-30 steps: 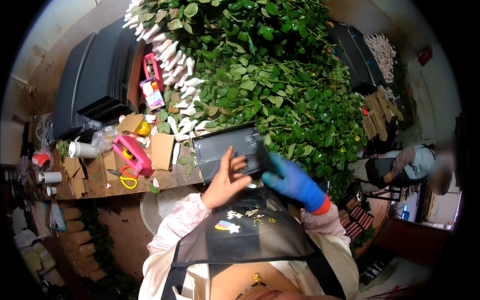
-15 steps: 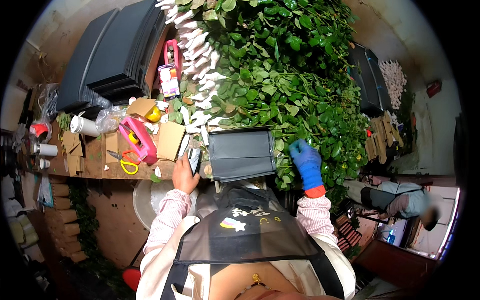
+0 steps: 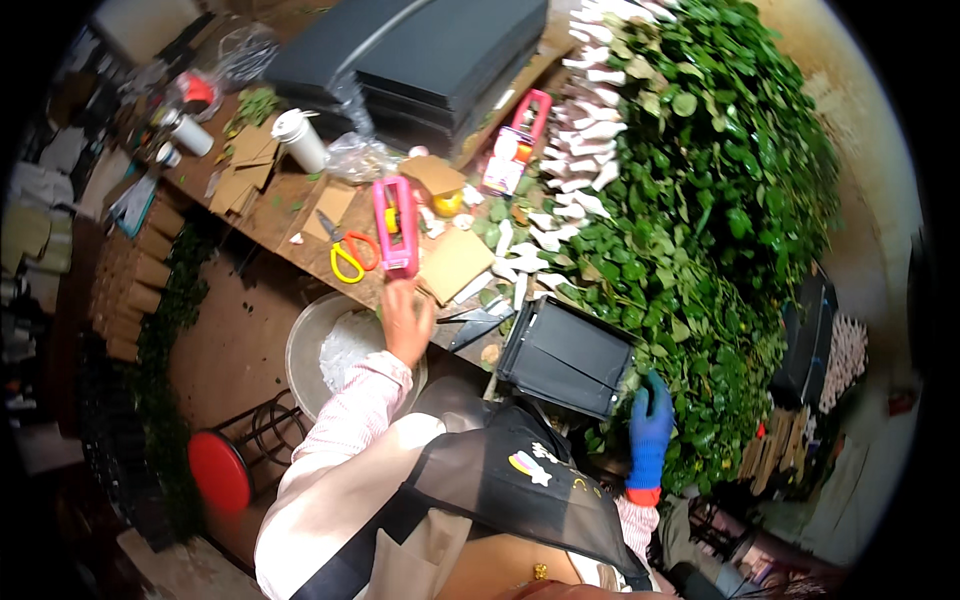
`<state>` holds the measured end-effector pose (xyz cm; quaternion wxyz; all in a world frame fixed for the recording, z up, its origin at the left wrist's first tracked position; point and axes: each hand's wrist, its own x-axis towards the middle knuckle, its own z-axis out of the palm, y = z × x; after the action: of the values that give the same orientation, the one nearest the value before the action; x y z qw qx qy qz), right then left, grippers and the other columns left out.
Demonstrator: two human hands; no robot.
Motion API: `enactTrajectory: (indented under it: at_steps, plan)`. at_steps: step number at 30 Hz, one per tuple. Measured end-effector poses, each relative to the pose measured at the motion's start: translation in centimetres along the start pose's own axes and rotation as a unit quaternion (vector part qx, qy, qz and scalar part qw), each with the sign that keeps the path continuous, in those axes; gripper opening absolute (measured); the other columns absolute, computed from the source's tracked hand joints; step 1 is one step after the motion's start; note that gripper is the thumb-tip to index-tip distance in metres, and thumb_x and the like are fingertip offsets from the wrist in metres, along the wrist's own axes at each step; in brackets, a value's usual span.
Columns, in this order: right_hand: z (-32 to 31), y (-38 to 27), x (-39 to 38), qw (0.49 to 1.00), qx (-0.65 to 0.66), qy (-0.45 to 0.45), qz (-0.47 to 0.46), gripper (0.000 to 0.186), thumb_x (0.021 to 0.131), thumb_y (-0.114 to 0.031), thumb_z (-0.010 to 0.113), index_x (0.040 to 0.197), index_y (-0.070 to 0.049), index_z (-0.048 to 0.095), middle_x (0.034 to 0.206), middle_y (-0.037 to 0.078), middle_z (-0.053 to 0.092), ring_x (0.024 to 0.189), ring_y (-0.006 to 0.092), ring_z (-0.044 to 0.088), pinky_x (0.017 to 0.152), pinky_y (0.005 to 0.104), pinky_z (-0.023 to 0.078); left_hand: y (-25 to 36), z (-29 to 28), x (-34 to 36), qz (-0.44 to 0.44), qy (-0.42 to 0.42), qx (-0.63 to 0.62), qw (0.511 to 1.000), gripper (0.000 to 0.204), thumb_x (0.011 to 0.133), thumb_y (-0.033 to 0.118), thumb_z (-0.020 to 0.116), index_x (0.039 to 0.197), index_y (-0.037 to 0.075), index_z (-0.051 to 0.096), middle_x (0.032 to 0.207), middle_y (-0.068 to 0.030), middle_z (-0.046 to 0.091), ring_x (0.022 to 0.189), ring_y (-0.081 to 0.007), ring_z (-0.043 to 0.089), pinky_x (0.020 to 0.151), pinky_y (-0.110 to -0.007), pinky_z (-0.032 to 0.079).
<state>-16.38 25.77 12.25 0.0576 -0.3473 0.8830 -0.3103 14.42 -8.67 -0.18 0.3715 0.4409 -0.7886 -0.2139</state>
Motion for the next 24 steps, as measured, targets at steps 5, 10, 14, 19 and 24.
enactTrajectory:
  at_steps: [5, 10, 14, 19, 24]
  plan:
    - [0.3, -6.9, 1.2, 0.996, 0.079, -0.002, -0.043, 0.039, 0.099, -0.013, 0.066, 0.136, -0.001, 0.066, 0.128, 0.02, 0.071, 0.117, 0.0349, 0.069, 0.104, 0.043, 0.052, -5.8, -1.3, 4.9, -0.246, -0.026, -0.021, 0.969, 0.047, 0.088, 0.028, 0.084, 0.119, -0.004, 0.068, 0.121, -0.0198, 0.057, 0.108, -0.0356, 0.062, 0.097, -0.043, 0.05]
    - [2.4, -11.1, 2.3, 0.989, 0.037, -0.075, -0.119, 0.04, 0.096, -0.013, 0.069, 0.135, -0.003, 0.067, 0.125, 0.02, 0.072, 0.113, 0.0359, 0.071, 0.1, 0.0429, 0.055, -9.9, -0.8, 8.7, -0.319, -0.15, -0.32, 0.879, 0.05, 0.105, 0.047, 0.062, 0.106, -0.001, 0.076, 0.092, -0.0008, 0.073, 0.084, -0.0116, 0.064, 0.078, -0.028, 0.05]
    - [2.9, -11.9, 2.1, 0.985, 0.041, -0.11, -0.123, 0.043, 0.097, -0.013, 0.07, 0.137, -0.003, 0.065, 0.125, 0.019, 0.072, 0.113, 0.0346, 0.071, 0.099, 0.0429, 0.055, -9.1, 0.0, 10.6, -0.319, -0.149, -0.235, 0.906, 0.047, 0.107, 0.041, 0.06, 0.091, -0.001, 0.074, 0.075, -0.0014, 0.069, 0.071, -0.0132, 0.062, 0.071, -0.029, 0.048]
    - [2.2, -10.9, 1.1, 0.989, 0.033, -0.078, -0.123, 0.039, 0.097, -0.013, 0.069, 0.135, -0.004, 0.067, 0.12, 0.019, 0.073, 0.108, 0.0359, 0.072, 0.095, 0.0428, 0.056, -4.9, -2.1, 8.6, -0.236, -0.1, -0.077, 0.963, 0.042, 0.109, 0.037, 0.052, 0.092, 0.003, 0.07, 0.085, -0.0239, 0.07, 0.077, -0.0433, 0.068, 0.069, -0.05, 0.05]
    - [2.3, -10.2, 1.0, 0.989, 0.044, -0.079, -0.114, 0.036, 0.097, -0.012, 0.069, 0.132, -0.003, 0.069, 0.114, 0.019, 0.075, 0.103, 0.0364, 0.073, 0.092, 0.0425, 0.057, -4.7, -1.7, 3.7, -0.175, -0.155, 0.136, 0.963, 0.038, 0.107, 0.034, 0.051, 0.09, 0.004, 0.068, 0.09, -0.0244, 0.072, 0.084, -0.046, 0.07, 0.075, -0.057, 0.053]
